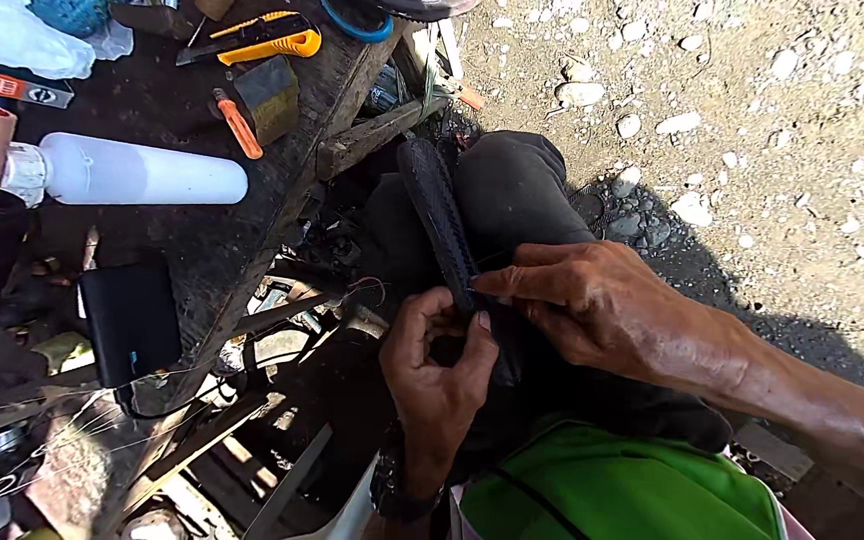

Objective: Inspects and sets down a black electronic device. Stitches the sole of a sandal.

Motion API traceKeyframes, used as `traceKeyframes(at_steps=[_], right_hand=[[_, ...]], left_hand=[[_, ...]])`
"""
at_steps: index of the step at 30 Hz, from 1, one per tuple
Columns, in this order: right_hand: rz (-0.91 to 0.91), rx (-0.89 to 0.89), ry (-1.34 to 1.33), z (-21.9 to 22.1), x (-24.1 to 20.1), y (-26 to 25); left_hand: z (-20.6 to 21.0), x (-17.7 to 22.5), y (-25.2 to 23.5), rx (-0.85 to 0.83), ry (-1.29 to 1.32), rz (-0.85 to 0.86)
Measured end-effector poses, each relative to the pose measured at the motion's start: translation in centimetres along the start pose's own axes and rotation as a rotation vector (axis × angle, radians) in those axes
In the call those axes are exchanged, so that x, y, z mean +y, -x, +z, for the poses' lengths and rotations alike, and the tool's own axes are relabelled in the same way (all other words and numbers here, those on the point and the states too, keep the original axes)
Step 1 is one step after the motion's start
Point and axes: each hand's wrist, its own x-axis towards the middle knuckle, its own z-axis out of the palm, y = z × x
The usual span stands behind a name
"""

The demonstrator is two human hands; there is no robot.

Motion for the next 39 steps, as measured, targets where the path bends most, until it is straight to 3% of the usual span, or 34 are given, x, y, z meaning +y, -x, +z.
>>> traceKeyframes(at_steps=[4,10,13,16,22,39], right_hand=[[-0.021,-0.090,0.106,-1.6,-0.5,-1.2],[-0.074,-0.126,0.056,-1.8,0.1,-2.1],[-0.113,-0.107,0.040,-1.4,1.0,-2.0],[-0.113,-0.073,0.118,-1.1,1.1,-1.4],[-0.170,0.018,0.117,-0.2,1.3,-1.5],[-0.211,0.090,-0.050,1.6,2.3,-2.3]], left_hand=[[0.8,-0.4,-0.3,0.039,-0.053,0.061],[0.5,-0.8,-0.1,0.026,-0.026,0.062],[-1.2,-0.8,-0.2,-0.083,0.131,-0.026],[-2.9,-0.9,-1.2,-0.177,0.379,-0.230],[-3.3,0.1,-3.2,-0.209,0.327,-0.372],[-3.7,-0.5,-4.0,-0.211,0.426,-0.461]])
